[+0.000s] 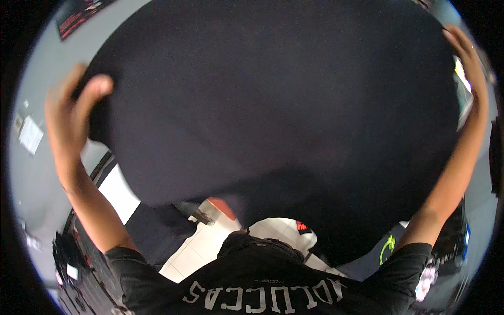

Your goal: The person prepares black t-shirts for screen printing by placing white paper over them and using a heat press machine to set them.

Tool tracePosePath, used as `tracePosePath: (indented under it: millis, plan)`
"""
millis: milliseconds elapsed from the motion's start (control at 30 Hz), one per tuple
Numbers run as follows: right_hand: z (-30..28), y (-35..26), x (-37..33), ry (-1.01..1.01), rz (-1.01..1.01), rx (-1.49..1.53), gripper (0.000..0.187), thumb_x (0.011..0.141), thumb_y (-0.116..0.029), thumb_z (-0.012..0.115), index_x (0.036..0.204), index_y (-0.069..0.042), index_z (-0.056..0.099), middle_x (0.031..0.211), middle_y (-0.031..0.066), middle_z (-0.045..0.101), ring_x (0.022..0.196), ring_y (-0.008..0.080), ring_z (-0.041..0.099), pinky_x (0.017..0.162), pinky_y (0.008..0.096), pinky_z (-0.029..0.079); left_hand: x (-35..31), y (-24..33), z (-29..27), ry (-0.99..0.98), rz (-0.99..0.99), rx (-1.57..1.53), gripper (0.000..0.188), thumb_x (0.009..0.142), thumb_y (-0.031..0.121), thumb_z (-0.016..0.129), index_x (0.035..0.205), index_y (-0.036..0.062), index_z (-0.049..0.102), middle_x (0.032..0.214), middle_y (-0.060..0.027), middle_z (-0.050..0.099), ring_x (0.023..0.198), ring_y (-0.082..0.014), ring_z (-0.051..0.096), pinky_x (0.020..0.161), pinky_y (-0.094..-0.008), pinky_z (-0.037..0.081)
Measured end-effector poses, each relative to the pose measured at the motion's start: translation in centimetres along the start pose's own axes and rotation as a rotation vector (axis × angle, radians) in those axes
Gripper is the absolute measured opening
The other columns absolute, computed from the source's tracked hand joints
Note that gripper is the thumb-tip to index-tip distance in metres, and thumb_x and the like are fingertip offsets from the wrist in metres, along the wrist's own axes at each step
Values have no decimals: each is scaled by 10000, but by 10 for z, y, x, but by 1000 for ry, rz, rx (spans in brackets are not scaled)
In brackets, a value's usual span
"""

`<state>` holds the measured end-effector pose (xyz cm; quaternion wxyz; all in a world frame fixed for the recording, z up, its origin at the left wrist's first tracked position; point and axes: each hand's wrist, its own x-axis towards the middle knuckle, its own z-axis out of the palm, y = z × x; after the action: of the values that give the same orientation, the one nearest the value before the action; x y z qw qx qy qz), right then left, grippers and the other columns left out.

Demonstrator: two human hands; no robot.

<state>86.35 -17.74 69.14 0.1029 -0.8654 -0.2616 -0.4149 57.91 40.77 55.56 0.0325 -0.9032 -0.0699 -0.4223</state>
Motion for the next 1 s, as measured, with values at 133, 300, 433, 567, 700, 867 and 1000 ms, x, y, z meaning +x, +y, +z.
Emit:
tracePosePath:
  millis: [133, 300, 433, 567, 700, 867, 1000]
  plan:
    - [172, -32, 116, -221, -249, 69, 255, 958, -225, 604, 1152, -60, 617, 984, 12, 644, 994, 147, 587, 895, 315, 458, 48, -106, 36, 30, 118, 11, 402, 939, 310, 633, 1103, -57, 624, 1036, -181, 696, 995, -262, 659, 889, -367, 467]
    - [307, -181, 150, 106, -193, 189, 248, 960, -212, 569, 1147, -59, 624, 1016, 166, 705, 970, 324, 673, 832, 403, 504, 57, -195, 20, -99, -126, 289, 438, 955, 322, 602, 1200, -41, 608, 1136, -233, 662, 1104, -338, 630, 962, -377, 455]
    - [269, -225, 160, 212, -37, 642, 311, 1002, -239, 535, 1227, -33, 591, 1087, 145, 677, 947, 213, 684, 817, 319, 545, 45, -219, -75, 156, -105, 263, 410, 976, 331, 562, 1246, 28, 612, 1167, -200, 665, 1133, -273, 622, 994, -350, 432]
    - [222, -194, 103, 254, -180, 917, 324, 1021, -224, 506, 1245, -4, 589, 1194, 127, 607, 1062, 160, 616, 843, 273, 565, -33, -144, -115, 402, -81, 312, 331, 971, 236, 566, 1193, 0, 637, 1139, -133, 679, 1062, -204, 628, 965, -313, 439]
    - [227, -197, -32, 82, -3, 926, 250, 1028, -155, 459, 1165, -4, 602, 1117, 109, 647, 941, 140, 627, 711, 253, 546, -143, -19, -94, 230, -590, 87, 205, 928, 94, 577, 1067, -20, 676, 1037, -107, 681, 959, -183, 625, 883, -287, 466]
    - [327, -145, -190, -393, 112, 1002, 193, 1022, -119, 449, 1069, 26, 568, 1048, 151, 630, 875, 183, 634, 679, 289, 570, -241, 90, -3, -90, -711, -26, 173, 719, -98, 588, 876, -28, 610, 1059, -158, 681, 998, -300, 637, 878, -376, 480]
    - [395, -135, -293, -653, 220, 942, 207, 1013, -131, 438, 1049, 14, 581, 1054, 169, 663, 931, 279, 660, 773, 362, 555, -338, 147, 89, -144, -949, -56, 200, 705, -94, 671, 878, 8, 671, 1071, -140, 690, 1013, -328, 627, 885, -388, 494]
